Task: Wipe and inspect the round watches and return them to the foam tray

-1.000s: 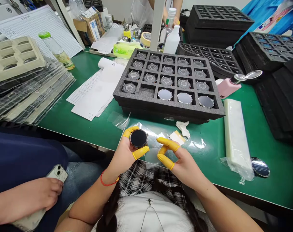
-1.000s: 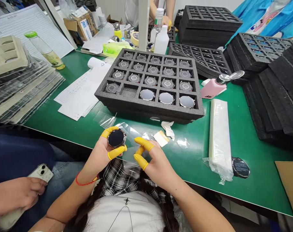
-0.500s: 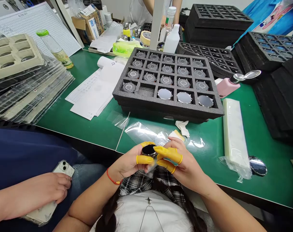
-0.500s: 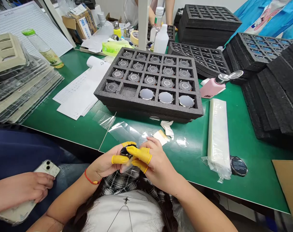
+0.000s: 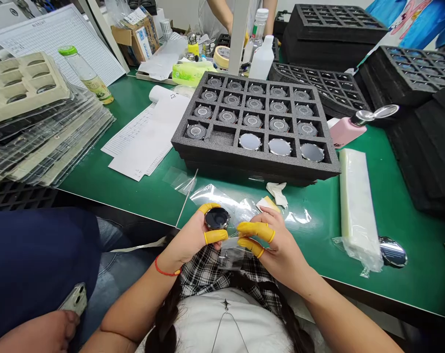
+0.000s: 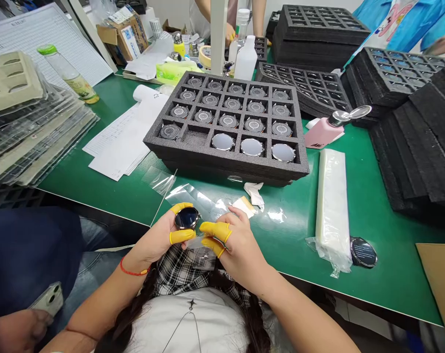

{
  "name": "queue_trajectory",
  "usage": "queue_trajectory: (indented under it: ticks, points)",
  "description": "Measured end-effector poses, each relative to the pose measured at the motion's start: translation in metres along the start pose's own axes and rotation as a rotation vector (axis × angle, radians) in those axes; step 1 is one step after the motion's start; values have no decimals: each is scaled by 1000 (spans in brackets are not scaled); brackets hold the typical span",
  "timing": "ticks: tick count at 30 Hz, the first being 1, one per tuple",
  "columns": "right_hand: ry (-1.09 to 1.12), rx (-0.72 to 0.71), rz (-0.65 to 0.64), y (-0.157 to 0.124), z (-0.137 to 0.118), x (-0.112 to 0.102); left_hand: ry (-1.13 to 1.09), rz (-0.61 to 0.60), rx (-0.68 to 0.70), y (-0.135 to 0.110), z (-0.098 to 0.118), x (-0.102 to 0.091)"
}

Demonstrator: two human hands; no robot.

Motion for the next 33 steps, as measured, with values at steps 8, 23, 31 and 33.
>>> queue_trajectory:
  ticks: [8,23,31,33]
  points:
    - [-18,83,-29,-2,-1,-3,19,20,38,-2,10,2]
    - [64,36,39,-7,-15,-19,175,175,179,1,4,-4]
    - [490,473,45,14,-8,-21,438,27,280,-8,8,8]
    - [650,600,-29,19,-4,-13,487,5,304,-10,9,11]
Point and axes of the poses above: each hand's wrist, its own y-axis towards the middle knuckle, its own x-axis out of the palm, z = x × y, the point moved 2 cm from there along y, towards the middle knuckle, and after that the axes turned 4 degrees about -y, right-handed, at the moved point
